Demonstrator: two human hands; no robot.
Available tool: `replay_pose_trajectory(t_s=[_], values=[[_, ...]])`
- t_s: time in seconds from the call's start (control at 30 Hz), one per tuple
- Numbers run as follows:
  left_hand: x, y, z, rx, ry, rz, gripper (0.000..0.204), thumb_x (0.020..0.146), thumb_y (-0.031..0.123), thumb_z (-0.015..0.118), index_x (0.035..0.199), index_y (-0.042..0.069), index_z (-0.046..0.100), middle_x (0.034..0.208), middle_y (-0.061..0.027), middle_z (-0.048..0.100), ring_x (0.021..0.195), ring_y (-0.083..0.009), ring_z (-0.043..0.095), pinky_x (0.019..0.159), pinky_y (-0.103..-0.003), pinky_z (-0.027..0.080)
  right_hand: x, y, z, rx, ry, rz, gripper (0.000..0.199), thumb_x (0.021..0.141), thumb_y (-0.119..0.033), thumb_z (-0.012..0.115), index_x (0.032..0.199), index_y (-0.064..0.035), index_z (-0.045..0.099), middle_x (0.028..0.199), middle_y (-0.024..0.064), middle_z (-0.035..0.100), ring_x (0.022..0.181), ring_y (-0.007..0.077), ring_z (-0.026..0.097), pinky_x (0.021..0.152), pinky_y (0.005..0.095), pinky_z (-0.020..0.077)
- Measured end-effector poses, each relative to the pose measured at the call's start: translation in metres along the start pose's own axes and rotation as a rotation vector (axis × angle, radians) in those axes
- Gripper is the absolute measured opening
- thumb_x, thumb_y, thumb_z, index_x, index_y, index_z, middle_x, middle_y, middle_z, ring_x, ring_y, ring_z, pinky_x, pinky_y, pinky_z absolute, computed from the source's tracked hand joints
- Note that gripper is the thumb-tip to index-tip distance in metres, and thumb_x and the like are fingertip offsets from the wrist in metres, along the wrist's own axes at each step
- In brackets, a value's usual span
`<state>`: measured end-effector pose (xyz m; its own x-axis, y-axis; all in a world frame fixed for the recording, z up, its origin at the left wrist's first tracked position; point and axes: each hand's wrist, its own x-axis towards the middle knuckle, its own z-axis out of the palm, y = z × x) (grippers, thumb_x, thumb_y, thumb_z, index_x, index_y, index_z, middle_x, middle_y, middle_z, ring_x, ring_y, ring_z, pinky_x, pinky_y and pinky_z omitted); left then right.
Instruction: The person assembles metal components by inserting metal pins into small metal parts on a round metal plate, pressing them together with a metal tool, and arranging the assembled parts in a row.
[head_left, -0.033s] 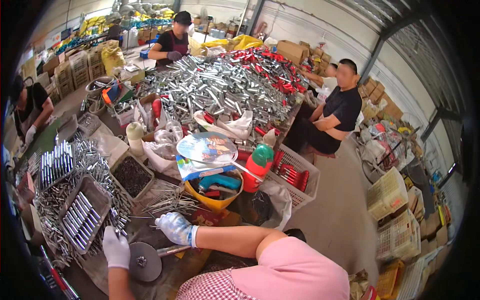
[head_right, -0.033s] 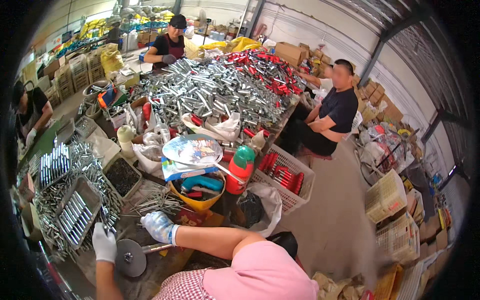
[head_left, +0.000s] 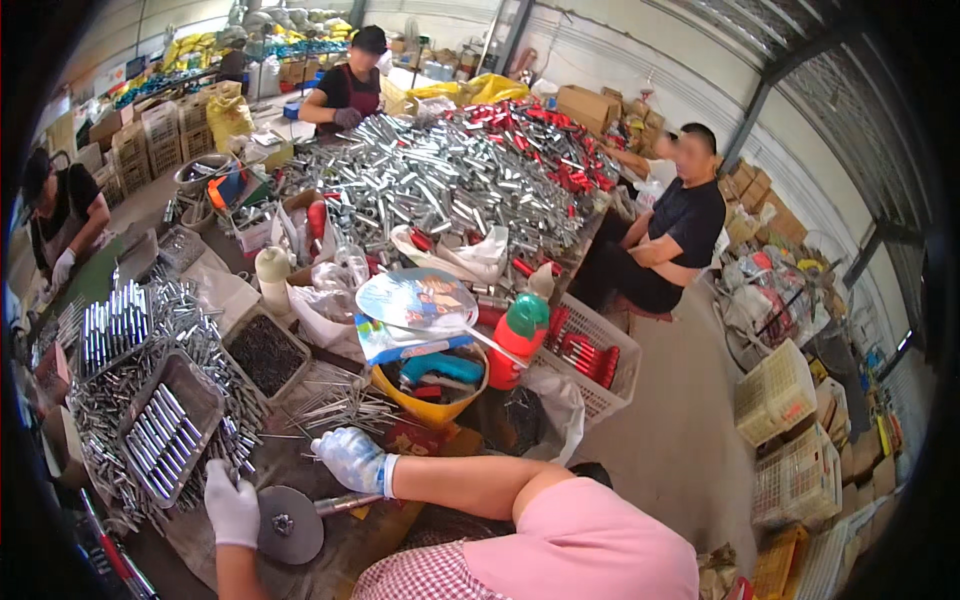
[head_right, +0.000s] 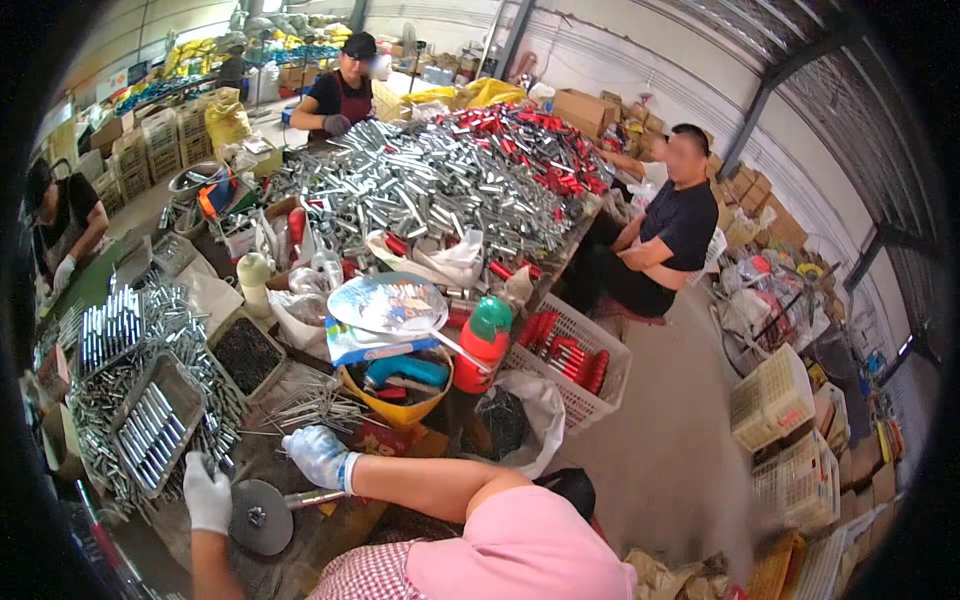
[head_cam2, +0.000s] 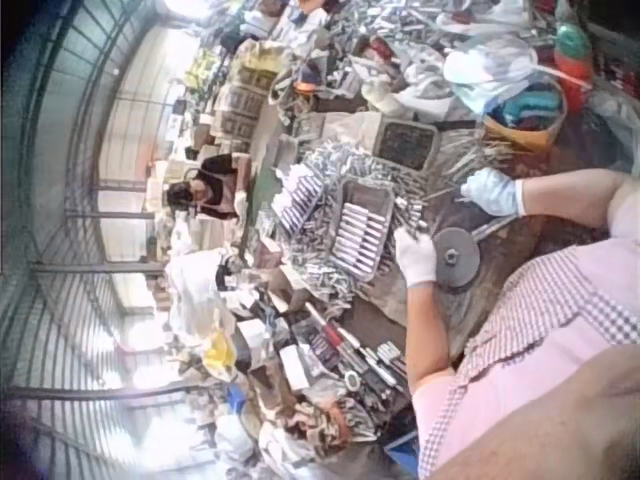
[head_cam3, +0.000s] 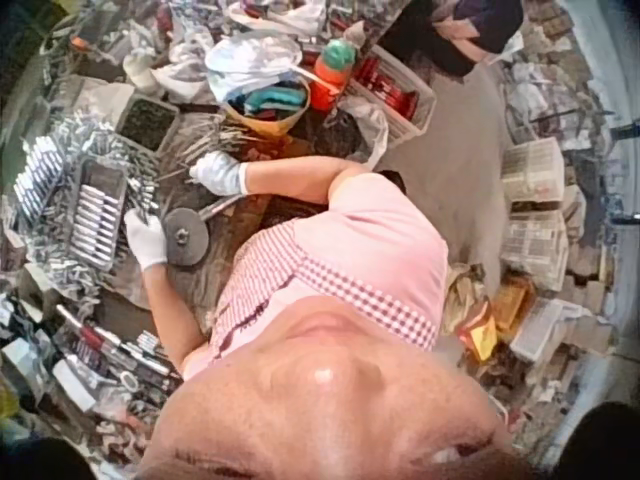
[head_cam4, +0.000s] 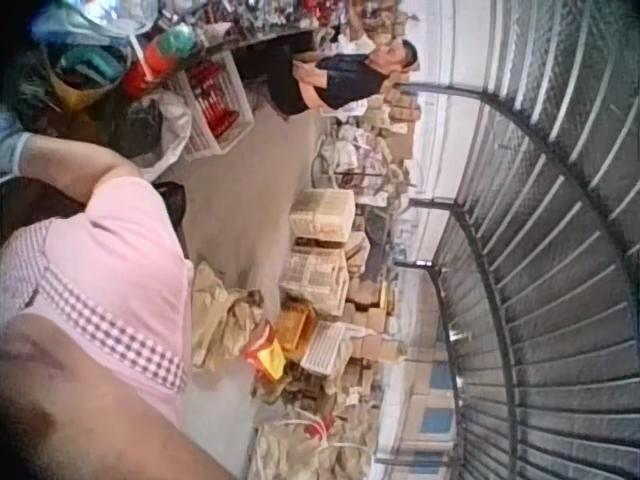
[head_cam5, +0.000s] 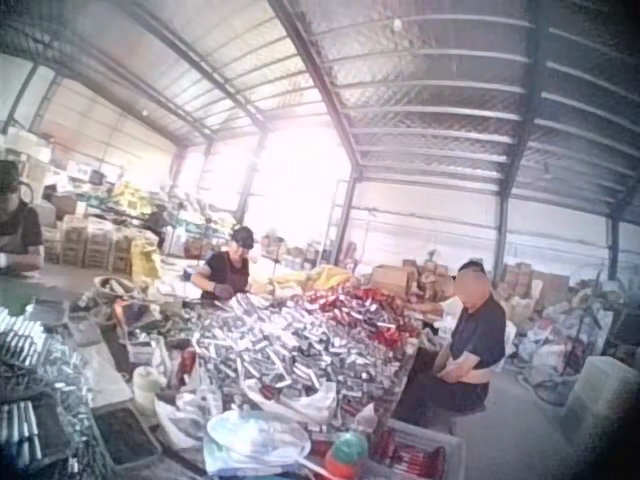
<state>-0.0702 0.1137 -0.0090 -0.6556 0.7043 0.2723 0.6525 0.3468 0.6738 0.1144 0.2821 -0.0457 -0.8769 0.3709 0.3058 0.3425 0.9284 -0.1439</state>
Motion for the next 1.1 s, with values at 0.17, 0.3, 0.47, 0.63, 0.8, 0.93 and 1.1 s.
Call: replay_pose_trajectory(t_s=[0.17,0.3,0.47,0.63,0.8,0.93,1.1], values=[[-0.052,-0.017,-0.047,-0.034,0.148,0.058,0.028,0.079,-0.001,0.062,0.107,-0.001,0.065,0.094,-0.0180,0.066,0.088,-0.0334,0.065,0.081,-0.040,0.051,0.012,-0.014,-0.009,-0.134,-0.052,-0.087,0.012,0.082,-0.015,0.056,0.077,-0.0128,0.067,0.072,0.0087,0.065,0.063,0.0212,0.066,0.052,0.0375,0.0512],[-0.069,-0.007,-0.074,-0.494,0.167,-0.570,0.013,0.092,0.008,0.062,0.101,0.000,0.067,0.091,-0.0100,0.070,0.074,-0.0191,0.068,0.064,-0.032,0.056,0.014,-0.001,-0.026,0.147,0.122,-0.098,0.009,0.084,-0.013,0.058,0.083,-0.0083,0.066,0.080,0.0137,0.063,0.069,0.0291,0.064,0.059,0.0408,0.0516],[-0.091,0.009,-0.074,-1.097,-0.038,-0.797,0.022,0.099,0.014,0.054,0.113,0.000,0.065,0.106,-0.0093,0.071,0.076,-0.0170,0.067,0.065,-0.033,0.058,0.017,-0.041,-0.070,0.540,-0.040,-0.240,0.024,0.086,-0.002,0.060,0.104,-0.0109,0.072,0.085,0.0119,0.062,0.071,0.0316,0.063,0.063,0.0406,0.0518],[-0.106,0.041,-0.069,-0.483,0.002,-0.458,0.019,0.090,0.000,0.065,0.107,-0.007,0.066,0.094,-0.0089,0.072,0.076,-0.0118,0.067,0.071,-0.025,0.055,0.020,-0.063,-0.068,0.794,-0.134,-0.328,0.020,0.080,0.000,0.070,0.099,-0.0044,0.071,0.086,0.0102,0.063,0.072,0.0270,0.064,0.064,0.0340,0.0505],[-0.120,0.058,-0.070,-0.699,0.005,-0.520,0.016,0.088,-0.005,0.066,0.104,-0.004,0.067,0.093,-0.0074,0.071,0.081,-0.0100,0.066,0.074,-0.025,0.055,0.017,-0.077,-0.079,0.864,-0.156,-0.335,0.018,0.078,-0.001,0.071,0.096,-0.0053,0.071,0.081,0.0100,0.063,0.070,0.0286,0.064,0.063,0.0355,0.0508],[-0.129,0.056,-0.062,-0.786,-0.014,-0.511,0.016,0.086,-0.002,0.067,0.102,-0.003,0.069,0.097,-0.0074,0.071,0.088,-0.0091,0.065,0.078,-0.025,0.054,0.015,-0.083,-0.085,0.831,-0.154,-0.375,0.018,0.076,-0.004,0.072,0.093,-0.0088,0.071,0.082,0.0090,0.065,0.072,0.0306,0.065,0.063,0.0379,0.0517],[-0.134,0.064,-0.056,-0.677,0.040,-0.388,0.013,0.083,-0.009,0.064,0.093,-0.002,0.068,0.097,-0.0049,0.070,0.084,-0.0082,0.064,0.072,-0.021,0.050,0.010,-0.083,-0.087,0.753,-0.149,-0.410,0.017,0.075,-0.006,0.073,0.091,-0.0099,0.069,0.083,0.0086,0.064,0.072,0.0304,0.065,0.063,0.0392,0.0528]])
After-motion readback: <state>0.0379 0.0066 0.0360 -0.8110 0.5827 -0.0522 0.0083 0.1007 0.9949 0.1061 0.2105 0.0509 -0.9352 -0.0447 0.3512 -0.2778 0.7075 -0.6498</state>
